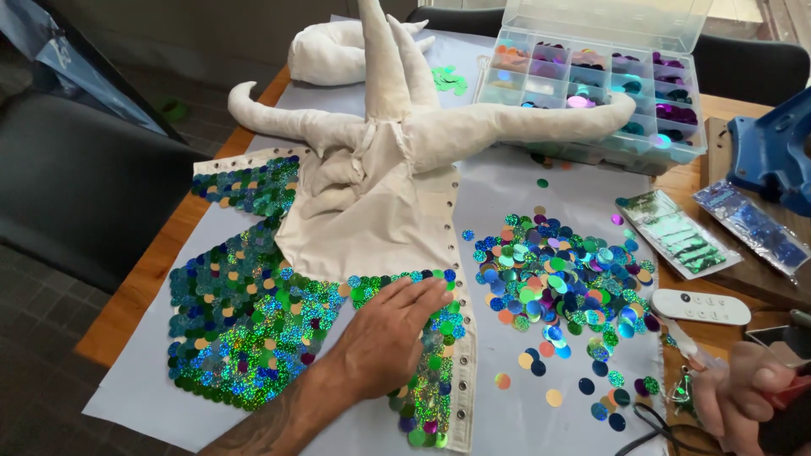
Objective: Gluing decorative sequins onto a leather headpiece or garment.
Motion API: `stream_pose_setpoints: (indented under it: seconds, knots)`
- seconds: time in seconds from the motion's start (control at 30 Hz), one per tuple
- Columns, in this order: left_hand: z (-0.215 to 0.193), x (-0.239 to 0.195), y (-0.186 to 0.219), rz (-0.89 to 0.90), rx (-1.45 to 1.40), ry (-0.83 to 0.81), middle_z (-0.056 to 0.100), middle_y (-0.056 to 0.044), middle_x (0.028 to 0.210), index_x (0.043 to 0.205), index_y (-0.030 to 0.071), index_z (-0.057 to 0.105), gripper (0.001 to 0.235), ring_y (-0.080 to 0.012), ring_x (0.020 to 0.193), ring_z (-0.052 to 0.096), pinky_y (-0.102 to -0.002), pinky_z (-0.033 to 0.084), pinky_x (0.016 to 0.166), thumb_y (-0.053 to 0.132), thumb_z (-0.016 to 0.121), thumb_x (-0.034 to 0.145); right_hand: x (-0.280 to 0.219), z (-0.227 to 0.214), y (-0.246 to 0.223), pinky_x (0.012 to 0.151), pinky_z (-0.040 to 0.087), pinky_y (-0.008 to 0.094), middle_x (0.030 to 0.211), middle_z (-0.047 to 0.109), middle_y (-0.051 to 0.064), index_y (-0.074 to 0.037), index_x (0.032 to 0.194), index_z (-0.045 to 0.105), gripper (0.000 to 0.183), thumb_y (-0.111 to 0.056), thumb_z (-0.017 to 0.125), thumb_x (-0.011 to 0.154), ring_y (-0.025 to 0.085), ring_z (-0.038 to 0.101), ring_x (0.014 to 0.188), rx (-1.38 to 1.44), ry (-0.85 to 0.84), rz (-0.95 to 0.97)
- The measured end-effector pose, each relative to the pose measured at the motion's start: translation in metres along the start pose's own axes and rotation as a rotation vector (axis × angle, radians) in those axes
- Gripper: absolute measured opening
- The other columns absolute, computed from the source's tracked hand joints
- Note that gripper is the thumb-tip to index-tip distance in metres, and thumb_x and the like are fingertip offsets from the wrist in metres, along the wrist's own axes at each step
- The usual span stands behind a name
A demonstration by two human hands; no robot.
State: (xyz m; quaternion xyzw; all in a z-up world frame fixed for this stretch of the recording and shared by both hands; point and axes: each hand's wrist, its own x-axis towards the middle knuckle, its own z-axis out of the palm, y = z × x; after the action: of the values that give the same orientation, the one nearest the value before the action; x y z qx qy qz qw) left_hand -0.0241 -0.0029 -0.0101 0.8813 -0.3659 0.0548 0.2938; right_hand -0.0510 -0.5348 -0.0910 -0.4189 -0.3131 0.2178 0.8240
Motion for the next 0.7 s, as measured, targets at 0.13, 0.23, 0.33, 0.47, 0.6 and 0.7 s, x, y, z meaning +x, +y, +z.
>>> stream_pose_setpoints:
  seconds: [0.13,0.23,0.33,0.47,0.6,0.7]
  knots:
    - [0.001,-0.002,-0.001,-0.044,0.002,0.028,0.055,-0.021,0.146,0.140,0.001,0.051,0.067,-0.0353,0.137,0.050,-0.049,0.033,0.118,-0.007,0.058,0.073,-0.003,-0.013,-0.007,0.071,0.050,0.052,0.071,0.062,0.023,-0.001,0.104,0.054,0.021,-0.022,0.055,0.105,0.042,0.064,0.069,0.057,-0.004,0.204]
    - [0.002,0.001,-0.002,-0.047,-0.061,0.023,0.063,-0.011,0.143,0.150,-0.009,0.033,0.077,-0.0341,0.136,0.051,-0.050,0.033,0.119,-0.008,0.054,0.075,-0.003,-0.012,-0.011,0.073,0.050,0.053,0.065,0.062,0.026,-0.001,0.094,0.053,0.027,-0.024,0.051,0.107,0.045,0.062,0.076,0.091,-0.002,0.338]
    - [0.004,0.002,-0.004,-0.036,-0.028,0.017,0.065,-0.009,0.143,0.151,-0.007,0.032,0.075,-0.0331,0.136,0.053,-0.049,0.033,0.118,-0.009,0.053,0.079,-0.040,-0.036,0.010,0.068,0.047,0.049,0.057,0.061,0.025,-0.001,0.077,0.049,0.037,-0.026,0.049,0.105,0.042,0.057,0.069,-0.068,0.174,0.414]
    - [0.004,0.006,-0.005,-0.022,0.038,-0.054,0.058,-0.016,0.148,0.148,-0.003,0.037,0.077,-0.0325,0.138,0.051,-0.049,0.029,0.119,-0.010,0.053,0.073,-0.078,-0.041,0.049,0.061,0.046,0.051,0.062,0.046,0.014,-0.003,0.074,0.044,0.039,-0.022,0.053,0.107,0.041,0.048,0.060,-0.185,0.569,0.215]
    - [-0.006,0.010,-0.002,-0.022,-0.056,0.010,0.061,-0.011,0.145,0.151,-0.013,0.024,0.084,-0.0336,0.139,0.049,-0.049,0.029,0.118,-0.010,0.051,0.071,-0.053,0.005,0.047,0.079,0.049,0.048,0.065,0.038,0.006,-0.011,0.091,0.045,0.014,-0.020,0.055,0.096,0.029,0.039,0.052,-0.346,0.946,-0.024]
    - [0.008,0.004,-0.011,0.025,0.136,-0.029,0.060,-0.015,0.148,0.144,0.002,0.040,0.074,-0.0283,0.136,0.055,-0.047,0.031,0.120,-0.008,0.055,0.072,-0.094,-0.063,0.045,0.055,0.044,0.059,0.067,0.044,0.020,0.000,0.084,0.048,0.027,-0.016,0.059,0.103,0.046,0.049,0.054,-0.094,0.604,0.121]
